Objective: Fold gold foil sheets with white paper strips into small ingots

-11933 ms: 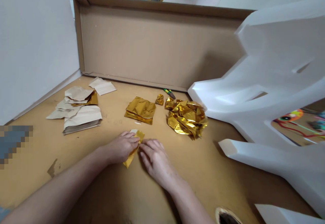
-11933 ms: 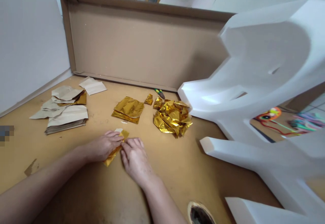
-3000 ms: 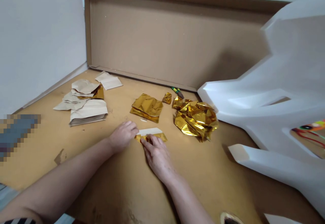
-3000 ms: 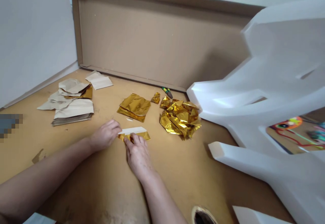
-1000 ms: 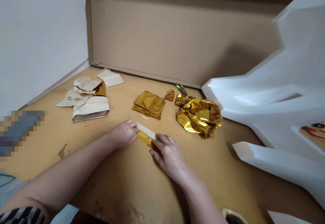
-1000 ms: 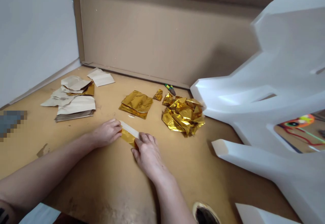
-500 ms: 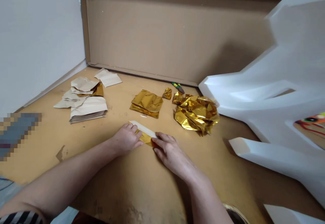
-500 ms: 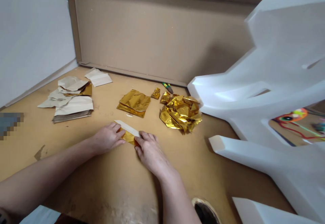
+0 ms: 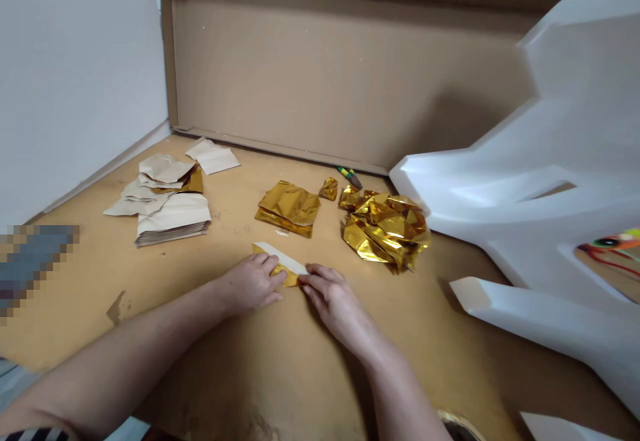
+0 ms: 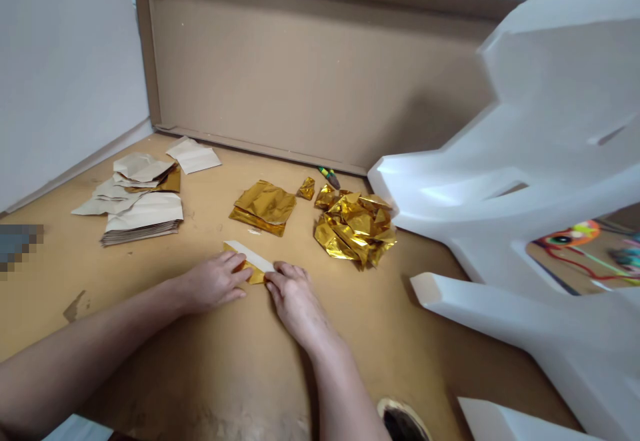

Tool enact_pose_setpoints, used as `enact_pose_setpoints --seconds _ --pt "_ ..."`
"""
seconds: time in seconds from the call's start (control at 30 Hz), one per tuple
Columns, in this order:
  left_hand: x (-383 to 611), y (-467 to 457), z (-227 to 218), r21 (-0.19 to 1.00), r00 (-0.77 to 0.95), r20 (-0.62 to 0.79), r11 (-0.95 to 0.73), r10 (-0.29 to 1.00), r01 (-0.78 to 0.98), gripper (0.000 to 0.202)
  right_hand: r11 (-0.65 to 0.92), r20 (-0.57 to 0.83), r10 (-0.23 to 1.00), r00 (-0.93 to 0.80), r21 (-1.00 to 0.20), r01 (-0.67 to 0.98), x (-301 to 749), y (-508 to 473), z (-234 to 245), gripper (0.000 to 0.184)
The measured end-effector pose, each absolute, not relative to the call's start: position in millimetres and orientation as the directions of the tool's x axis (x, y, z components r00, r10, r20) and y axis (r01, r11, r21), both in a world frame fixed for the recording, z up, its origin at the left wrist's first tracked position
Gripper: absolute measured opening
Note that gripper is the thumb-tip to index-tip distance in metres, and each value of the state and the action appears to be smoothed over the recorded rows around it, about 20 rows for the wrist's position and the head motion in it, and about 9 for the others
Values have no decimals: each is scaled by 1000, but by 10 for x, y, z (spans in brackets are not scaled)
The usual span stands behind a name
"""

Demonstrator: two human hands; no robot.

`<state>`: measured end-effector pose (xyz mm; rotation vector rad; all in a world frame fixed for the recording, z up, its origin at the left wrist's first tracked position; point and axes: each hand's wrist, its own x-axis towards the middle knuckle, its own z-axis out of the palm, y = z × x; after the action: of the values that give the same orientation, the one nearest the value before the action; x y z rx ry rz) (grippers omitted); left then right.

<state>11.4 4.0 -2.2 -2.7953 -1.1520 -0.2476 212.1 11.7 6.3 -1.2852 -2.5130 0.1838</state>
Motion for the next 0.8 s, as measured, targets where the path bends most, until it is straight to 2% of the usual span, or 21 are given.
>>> enact_pose_setpoints --seconds 0.17,0.27,0.57,0.7,0.8 --pt "80 45 -46 -40 737 181 -744 651 667 35 545 216 837 -503 -418 727 2112 172 27 19" --pt "68 46 -35 -39 753 180 -761 633 648 40 496 210 866 -453 -472 729 2095 187 17 15" --pt "53 43 30 -32 762 155 -768 629 640 43 421 229 907 -353 -509 751 2061 233 -59 14" --pt "46 39 33 -49 773 144 -776 618 629 52 369 222 929 -296 -484 794 2036 258 -85 12" --pt "49 38 23 -66 779 122 -778 615 625 49 343 230 937 -264 -451 824 2013 266 -96 9"
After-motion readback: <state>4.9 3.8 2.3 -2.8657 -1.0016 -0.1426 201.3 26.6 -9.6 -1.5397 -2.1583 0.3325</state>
